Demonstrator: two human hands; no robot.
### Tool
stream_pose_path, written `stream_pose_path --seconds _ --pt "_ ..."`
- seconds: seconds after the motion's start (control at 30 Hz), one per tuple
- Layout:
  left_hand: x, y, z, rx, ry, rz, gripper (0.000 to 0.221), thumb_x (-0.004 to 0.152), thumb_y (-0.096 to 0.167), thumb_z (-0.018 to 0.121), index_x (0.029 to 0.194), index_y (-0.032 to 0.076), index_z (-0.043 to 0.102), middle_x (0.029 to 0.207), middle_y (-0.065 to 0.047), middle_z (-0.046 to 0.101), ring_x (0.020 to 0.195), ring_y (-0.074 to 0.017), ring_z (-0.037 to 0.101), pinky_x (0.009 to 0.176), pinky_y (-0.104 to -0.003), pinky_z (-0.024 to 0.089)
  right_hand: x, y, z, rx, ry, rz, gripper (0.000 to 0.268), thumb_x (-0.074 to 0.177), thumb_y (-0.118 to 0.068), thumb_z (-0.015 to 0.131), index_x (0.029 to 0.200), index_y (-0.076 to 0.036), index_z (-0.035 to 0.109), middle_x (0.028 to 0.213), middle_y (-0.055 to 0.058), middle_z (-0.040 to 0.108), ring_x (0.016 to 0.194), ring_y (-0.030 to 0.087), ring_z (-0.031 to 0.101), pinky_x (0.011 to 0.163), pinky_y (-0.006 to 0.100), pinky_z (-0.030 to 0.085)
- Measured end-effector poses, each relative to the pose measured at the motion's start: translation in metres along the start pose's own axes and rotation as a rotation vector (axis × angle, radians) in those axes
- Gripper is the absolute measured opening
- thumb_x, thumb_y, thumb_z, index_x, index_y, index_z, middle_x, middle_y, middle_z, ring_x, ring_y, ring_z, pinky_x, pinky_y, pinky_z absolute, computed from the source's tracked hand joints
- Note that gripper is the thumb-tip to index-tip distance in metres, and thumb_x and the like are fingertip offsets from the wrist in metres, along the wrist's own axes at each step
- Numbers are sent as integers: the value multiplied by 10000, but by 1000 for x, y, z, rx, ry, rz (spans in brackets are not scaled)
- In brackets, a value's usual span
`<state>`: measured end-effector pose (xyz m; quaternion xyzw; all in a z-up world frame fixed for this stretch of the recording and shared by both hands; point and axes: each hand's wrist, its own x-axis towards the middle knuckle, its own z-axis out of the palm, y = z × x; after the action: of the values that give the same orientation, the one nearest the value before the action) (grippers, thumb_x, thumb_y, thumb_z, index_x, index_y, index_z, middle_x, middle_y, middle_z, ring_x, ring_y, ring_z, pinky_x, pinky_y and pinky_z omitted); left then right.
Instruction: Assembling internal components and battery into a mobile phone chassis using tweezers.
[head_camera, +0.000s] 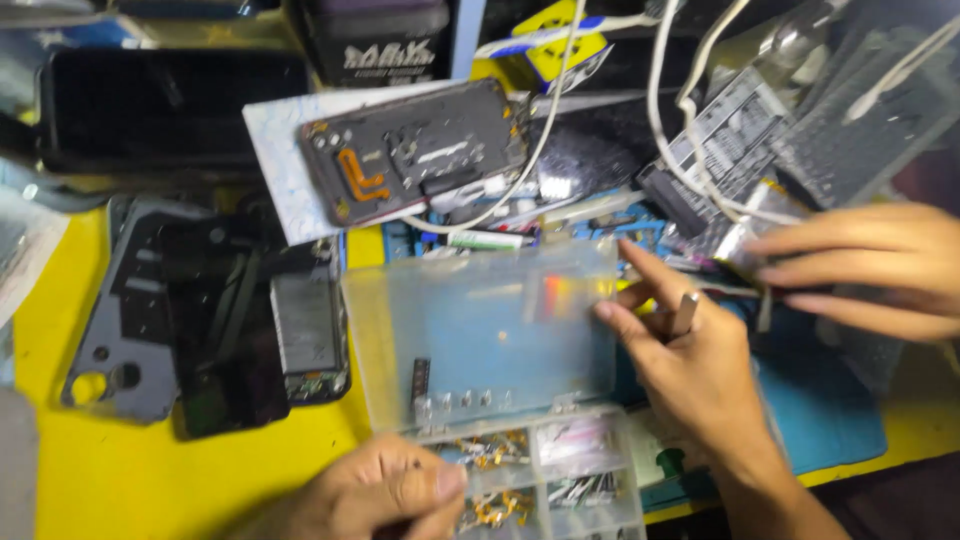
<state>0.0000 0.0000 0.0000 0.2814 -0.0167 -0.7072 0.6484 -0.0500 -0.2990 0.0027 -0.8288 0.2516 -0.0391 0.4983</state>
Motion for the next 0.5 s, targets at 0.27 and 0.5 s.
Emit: stream_pose_path --seconds 0.27,0.5 --pt "-3 14 -9 -147 112 381 454 1068 293 465 678 73 539 557 26 308 437 -64 221 379 -223 163 11 -32 14 -355 -76 -162 515 957 -137 731 1455 -61 625 1010 51 748 788 101 638 741 249 518" --pt "-20 20 0 88 217 528 354 1024 279 556 768 50 642 572 49 352 431 -49 243 378 -227 188 -26 51 -50 -147 -43 -533 673 1208 -384 213 1361 213 485 1331 374 547 1039 415 676 946 425 574"
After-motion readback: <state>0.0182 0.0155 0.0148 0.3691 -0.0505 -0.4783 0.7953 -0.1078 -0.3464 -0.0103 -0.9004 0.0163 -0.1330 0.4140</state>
